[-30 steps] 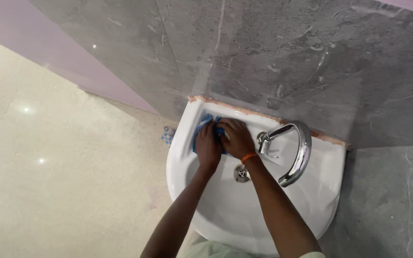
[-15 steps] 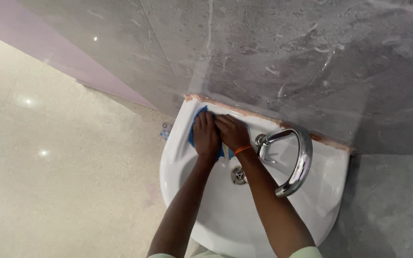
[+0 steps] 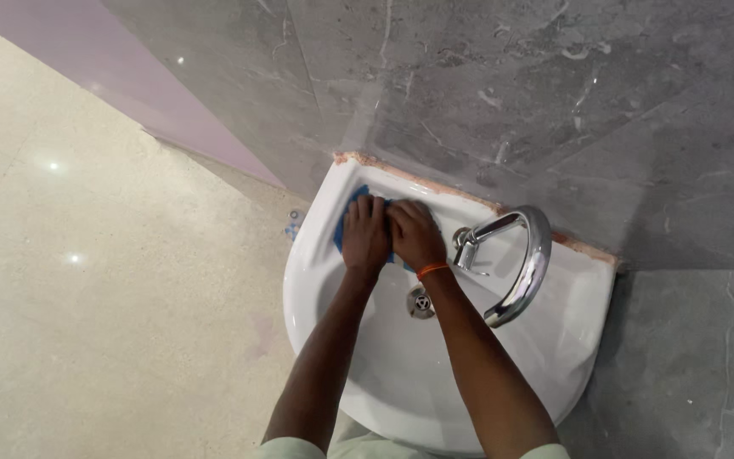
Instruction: The person wipes the rim and basin of a white wall-mounted sink using a blue cloth. They move the cloth around the faucet and along the edges, then wipe the interior basin surface.
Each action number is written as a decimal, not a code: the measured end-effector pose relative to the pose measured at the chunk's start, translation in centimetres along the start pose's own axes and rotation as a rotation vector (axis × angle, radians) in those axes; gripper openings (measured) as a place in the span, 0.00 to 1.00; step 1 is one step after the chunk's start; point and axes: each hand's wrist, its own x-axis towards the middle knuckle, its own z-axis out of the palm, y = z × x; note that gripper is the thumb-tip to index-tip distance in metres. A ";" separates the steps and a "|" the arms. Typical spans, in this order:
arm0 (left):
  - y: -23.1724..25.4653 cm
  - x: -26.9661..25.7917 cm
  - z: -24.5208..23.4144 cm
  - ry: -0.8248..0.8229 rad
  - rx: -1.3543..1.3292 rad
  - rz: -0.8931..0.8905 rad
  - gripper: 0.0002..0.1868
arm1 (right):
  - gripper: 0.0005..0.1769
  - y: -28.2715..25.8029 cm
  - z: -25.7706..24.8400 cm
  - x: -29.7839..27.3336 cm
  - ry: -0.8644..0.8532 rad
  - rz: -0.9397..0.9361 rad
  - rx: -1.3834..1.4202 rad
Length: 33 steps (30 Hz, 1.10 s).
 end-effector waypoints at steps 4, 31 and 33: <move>-0.1 1.2 0.2 0.032 0.017 0.053 0.17 | 0.11 0.9 0.7 0.8 0.057 -0.060 -0.023; 0.7 1.2 0.9 0.030 0.062 -0.021 0.21 | 0.13 2.0 1.2 0.6 0.102 -0.038 -0.009; 0.9 0.8 1.1 0.091 0.057 0.014 0.22 | 0.15 1.8 1.0 -0.2 0.106 0.005 -0.019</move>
